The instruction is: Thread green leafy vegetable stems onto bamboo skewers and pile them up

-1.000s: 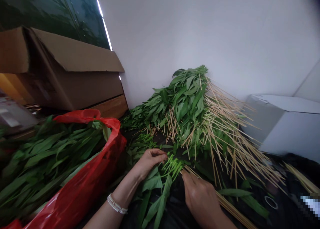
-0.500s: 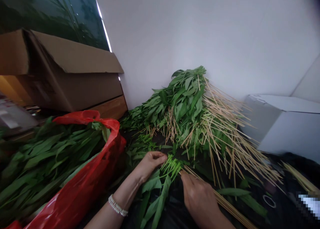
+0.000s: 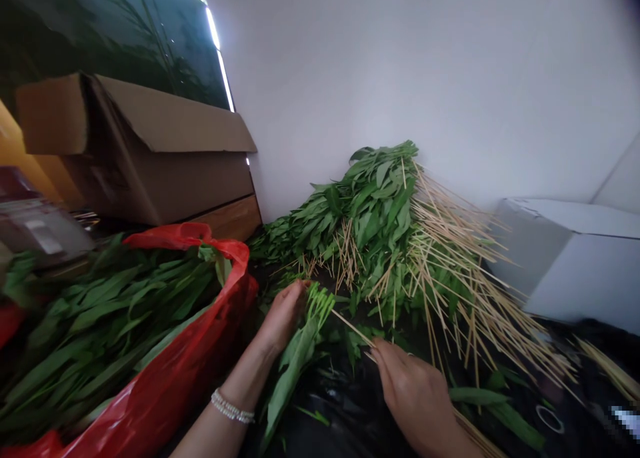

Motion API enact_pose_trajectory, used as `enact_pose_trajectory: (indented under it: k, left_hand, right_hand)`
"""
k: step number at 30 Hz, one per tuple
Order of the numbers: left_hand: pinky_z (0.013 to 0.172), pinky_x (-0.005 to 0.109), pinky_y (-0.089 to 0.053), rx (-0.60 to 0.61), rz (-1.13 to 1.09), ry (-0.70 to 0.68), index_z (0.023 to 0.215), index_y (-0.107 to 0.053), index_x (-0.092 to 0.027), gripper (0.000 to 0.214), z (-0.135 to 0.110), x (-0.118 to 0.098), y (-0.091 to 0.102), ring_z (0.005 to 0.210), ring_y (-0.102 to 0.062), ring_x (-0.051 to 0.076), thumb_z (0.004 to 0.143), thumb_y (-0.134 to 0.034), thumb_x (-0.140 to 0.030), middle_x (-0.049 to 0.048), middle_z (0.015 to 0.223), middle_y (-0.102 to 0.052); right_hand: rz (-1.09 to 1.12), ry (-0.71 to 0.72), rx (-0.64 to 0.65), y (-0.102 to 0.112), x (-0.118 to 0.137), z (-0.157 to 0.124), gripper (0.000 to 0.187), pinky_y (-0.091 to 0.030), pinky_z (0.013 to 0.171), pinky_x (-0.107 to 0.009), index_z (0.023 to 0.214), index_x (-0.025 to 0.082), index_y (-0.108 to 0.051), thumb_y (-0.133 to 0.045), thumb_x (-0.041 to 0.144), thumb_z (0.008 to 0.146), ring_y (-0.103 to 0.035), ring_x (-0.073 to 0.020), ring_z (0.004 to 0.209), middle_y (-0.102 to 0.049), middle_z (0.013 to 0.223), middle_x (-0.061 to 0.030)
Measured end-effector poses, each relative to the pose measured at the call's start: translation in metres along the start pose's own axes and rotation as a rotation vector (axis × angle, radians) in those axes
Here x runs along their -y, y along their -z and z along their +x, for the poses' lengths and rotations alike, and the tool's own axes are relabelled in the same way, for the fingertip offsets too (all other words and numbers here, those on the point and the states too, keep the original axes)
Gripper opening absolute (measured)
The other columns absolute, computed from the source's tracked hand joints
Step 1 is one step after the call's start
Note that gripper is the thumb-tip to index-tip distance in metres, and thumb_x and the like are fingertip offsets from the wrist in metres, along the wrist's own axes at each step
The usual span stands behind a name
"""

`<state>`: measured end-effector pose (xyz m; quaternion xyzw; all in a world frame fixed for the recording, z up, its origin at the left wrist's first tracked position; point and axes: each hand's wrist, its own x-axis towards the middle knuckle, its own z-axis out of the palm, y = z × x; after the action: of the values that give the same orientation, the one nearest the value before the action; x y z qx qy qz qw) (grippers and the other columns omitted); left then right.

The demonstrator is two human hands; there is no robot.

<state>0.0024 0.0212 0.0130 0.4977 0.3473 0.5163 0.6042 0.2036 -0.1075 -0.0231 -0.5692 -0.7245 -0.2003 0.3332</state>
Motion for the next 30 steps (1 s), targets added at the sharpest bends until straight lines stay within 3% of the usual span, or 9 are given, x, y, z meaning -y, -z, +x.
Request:
enact_pose_trajectory:
  k: [3,5,8,12,16,20,25,28,30]
  left_hand:
    - [0.077,0.028,-0.047,0.189,0.092,0.018,0.112,-0.061,-0.015,0.056,-0.008,-0.004,-0.006,0.081,-0.062,0.019,0.068,-0.072,-0.049,0.0075,0.088,-0.069]
    - [0.071,0.026,-0.046,0.313,0.235,0.05,0.105,-0.063,-0.014,0.053,-0.014,-0.004,-0.012,0.074,-0.061,0.017,0.06,-0.081,-0.034,0.0047,0.08,-0.068]
    - [0.063,0.023,-0.044,0.402,0.311,0.053,0.091,-0.064,-0.013,0.036,-0.017,0.001,-0.014,0.065,-0.058,0.014,0.061,-0.08,-0.027,0.0017,0.072,-0.065]
    - [0.069,0.023,-0.043,0.345,0.266,-0.008,0.091,-0.064,-0.015,0.033,-0.013,0.005,-0.012,0.071,-0.057,0.014,0.062,-0.078,-0.025,0.0009,0.079,-0.065]
    - [0.07,0.024,-0.042,0.311,0.336,-0.033,0.066,-0.064,-0.013,0.022,-0.012,0.005,-0.013,0.066,-0.055,0.015,0.075,-0.068,-0.033,0.0021,0.066,-0.063]
    - [0.067,0.025,-0.042,0.224,0.263,-0.031,0.065,-0.062,-0.015,0.027,-0.01,0.01,-0.012,0.063,-0.054,0.015,0.081,-0.057,-0.036,0.0022,0.063,-0.063]
    - [0.058,0.024,-0.04,0.07,0.192,-0.011,0.064,-0.061,-0.014,0.024,-0.001,0.02,-0.007,0.055,-0.051,0.013,0.069,-0.07,-0.036,0.0002,0.058,-0.06]
    - [0.059,0.024,-0.041,0.083,0.175,0.016,0.075,-0.063,-0.013,0.03,0.0,0.026,-0.005,0.058,-0.054,0.013,0.057,-0.08,-0.029,-0.0007,0.062,-0.062]
    - [0.06,0.024,-0.041,0.121,0.185,0.041,0.091,-0.064,-0.012,0.044,0.0,0.03,-0.004,0.062,-0.057,0.014,0.052,-0.082,-0.024,-0.0005,0.067,-0.064]
  right_hand:
    - [0.094,-0.066,-0.023,0.0,-0.005,0.0,0.031,-0.045,0.057,-0.021,0.099,0.019,-0.061,-0.03,0.024,0.097,-0.065,-0.0127,0.063,-0.069,0.079,-0.0025]
    - [0.158,-0.121,-0.061,0.0,-0.008,0.0,0.029,-0.047,0.062,-0.02,0.099,0.019,-0.061,-0.033,0.026,0.097,-0.066,-0.0127,0.068,-0.07,0.085,-0.0033]
    - [0.227,-0.156,-0.109,-0.001,-0.013,0.001,0.025,-0.049,0.067,-0.02,0.1,0.019,-0.061,-0.037,0.025,0.096,-0.067,-0.0133,0.077,-0.07,0.092,-0.0045]
    - [0.269,-0.18,-0.17,0.002,-0.017,0.003,0.023,-0.05,0.068,-0.02,0.102,0.019,-0.06,-0.04,0.026,0.095,-0.067,-0.0138,0.08,-0.07,0.094,-0.0039]
    - [0.258,-0.227,-0.189,0.004,-0.02,0.005,0.022,-0.051,0.067,-0.02,0.103,0.021,-0.06,-0.042,0.029,0.094,-0.068,-0.014,0.077,-0.07,0.091,-0.0025]
    - [0.211,-0.111,-0.186,0.002,-0.02,0.003,0.023,-0.051,0.072,-0.022,0.112,0.02,-0.056,-0.042,0.025,0.093,-0.068,-0.0152,0.084,-0.069,0.099,-0.0039]
    - [0.213,-0.043,-0.127,0.017,-0.017,0.015,0.029,-0.051,0.07,-0.022,0.121,0.021,-0.049,-0.041,0.024,0.093,-0.067,-0.0149,0.087,-0.068,0.104,-0.0041]
    - [0.27,-0.106,-0.061,0.042,-0.017,0.038,0.025,-0.05,0.062,-0.02,0.116,0.026,-0.051,-0.041,0.028,0.093,-0.068,-0.0129,0.075,-0.069,0.09,0.0005]
    - [0.305,-0.167,-0.062,0.059,-0.018,0.058,0.023,-0.049,0.059,-0.019,0.113,0.027,-0.052,-0.041,0.029,0.093,-0.066,-0.0117,0.07,-0.068,0.084,0.0025]
